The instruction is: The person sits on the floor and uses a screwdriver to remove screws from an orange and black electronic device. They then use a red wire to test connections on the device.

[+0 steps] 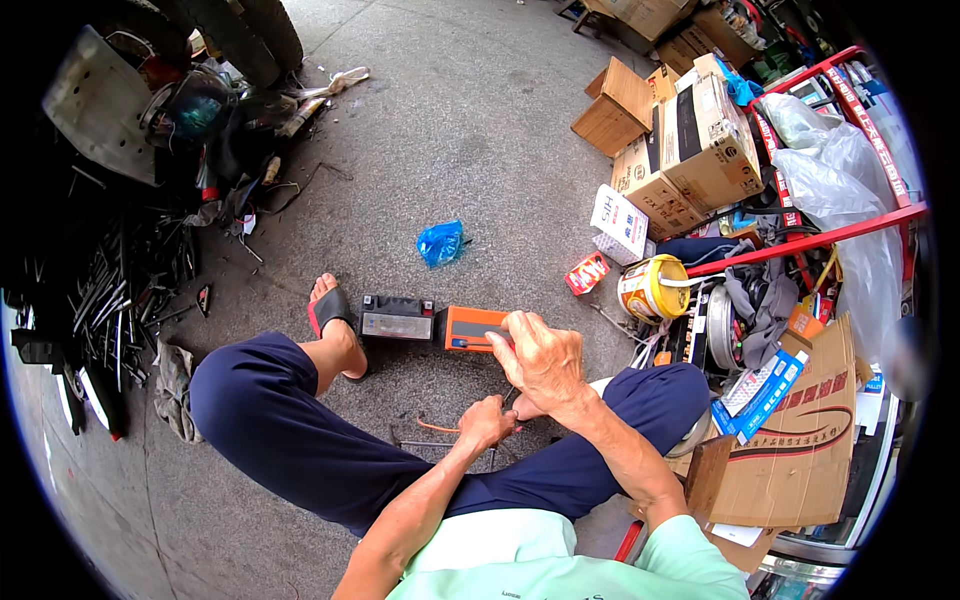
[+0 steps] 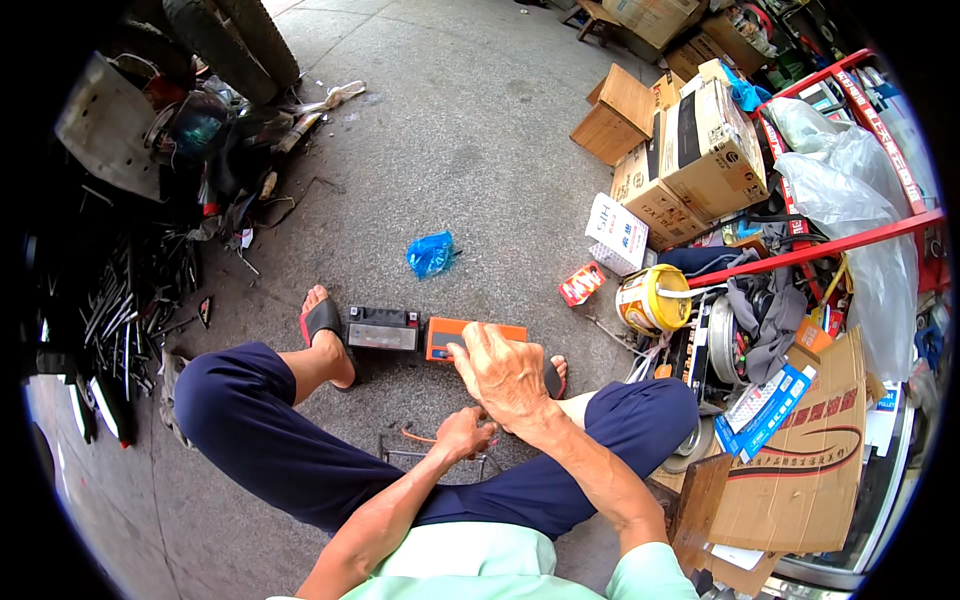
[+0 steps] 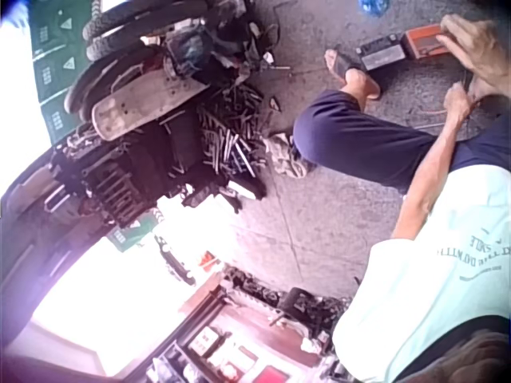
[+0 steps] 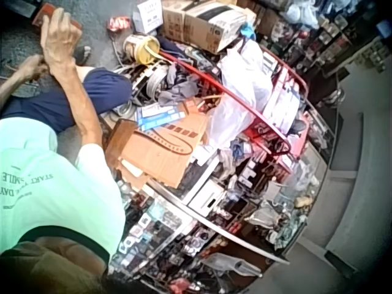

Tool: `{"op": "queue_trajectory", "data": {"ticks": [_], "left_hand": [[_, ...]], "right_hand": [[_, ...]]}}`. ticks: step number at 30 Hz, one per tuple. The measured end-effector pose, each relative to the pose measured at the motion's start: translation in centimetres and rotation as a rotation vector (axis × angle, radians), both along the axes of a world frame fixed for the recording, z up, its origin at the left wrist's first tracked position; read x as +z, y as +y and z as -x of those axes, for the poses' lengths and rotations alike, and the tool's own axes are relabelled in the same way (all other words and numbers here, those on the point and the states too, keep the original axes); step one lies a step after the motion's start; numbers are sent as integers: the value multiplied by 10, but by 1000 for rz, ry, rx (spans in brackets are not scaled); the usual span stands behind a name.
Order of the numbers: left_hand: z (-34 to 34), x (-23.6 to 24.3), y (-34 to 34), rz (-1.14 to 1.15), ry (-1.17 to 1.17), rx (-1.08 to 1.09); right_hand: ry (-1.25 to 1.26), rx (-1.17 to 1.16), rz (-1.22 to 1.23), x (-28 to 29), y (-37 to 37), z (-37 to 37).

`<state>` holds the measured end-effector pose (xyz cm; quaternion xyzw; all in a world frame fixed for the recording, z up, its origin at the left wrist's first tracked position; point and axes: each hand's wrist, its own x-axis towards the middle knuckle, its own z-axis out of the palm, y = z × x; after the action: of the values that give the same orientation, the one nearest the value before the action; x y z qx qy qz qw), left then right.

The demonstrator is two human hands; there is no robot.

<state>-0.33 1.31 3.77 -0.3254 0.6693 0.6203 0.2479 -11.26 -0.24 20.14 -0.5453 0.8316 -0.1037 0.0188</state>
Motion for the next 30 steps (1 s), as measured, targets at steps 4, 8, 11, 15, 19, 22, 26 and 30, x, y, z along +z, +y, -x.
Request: {"op": "queue_trajectory", "data": {"ticks": [4, 8, 11, 15, 19, 22, 26, 30], "left_hand": [[0, 5, -5, 124, -29, -166], [0, 14, -5, 231, -6, -191], [2, 19, -7, 261, 13, -196], [2, 26, -10, 300, 16, -177], [1, 25, -10, 313, 26, -162], [2, 20, -8, 318, 28, -157], [3, 21, -8, 319, 45, -158], [2, 20, -8, 313, 54, -151]], "right_hand": [[-58, 102, -47, 13, -4, 5], [-160, 366, -1, 19, -4, 21], [-132, 307, -37, 17, 0, 15], [-58, 235, -39, 10, 0, 16], [106, 495, -204, 32, -6, 18], [91, 519, -398, 39, -9, 17], [38, 307, -279, 31, -6, 26], [194, 450, -173, 32, -5, 27]]}}
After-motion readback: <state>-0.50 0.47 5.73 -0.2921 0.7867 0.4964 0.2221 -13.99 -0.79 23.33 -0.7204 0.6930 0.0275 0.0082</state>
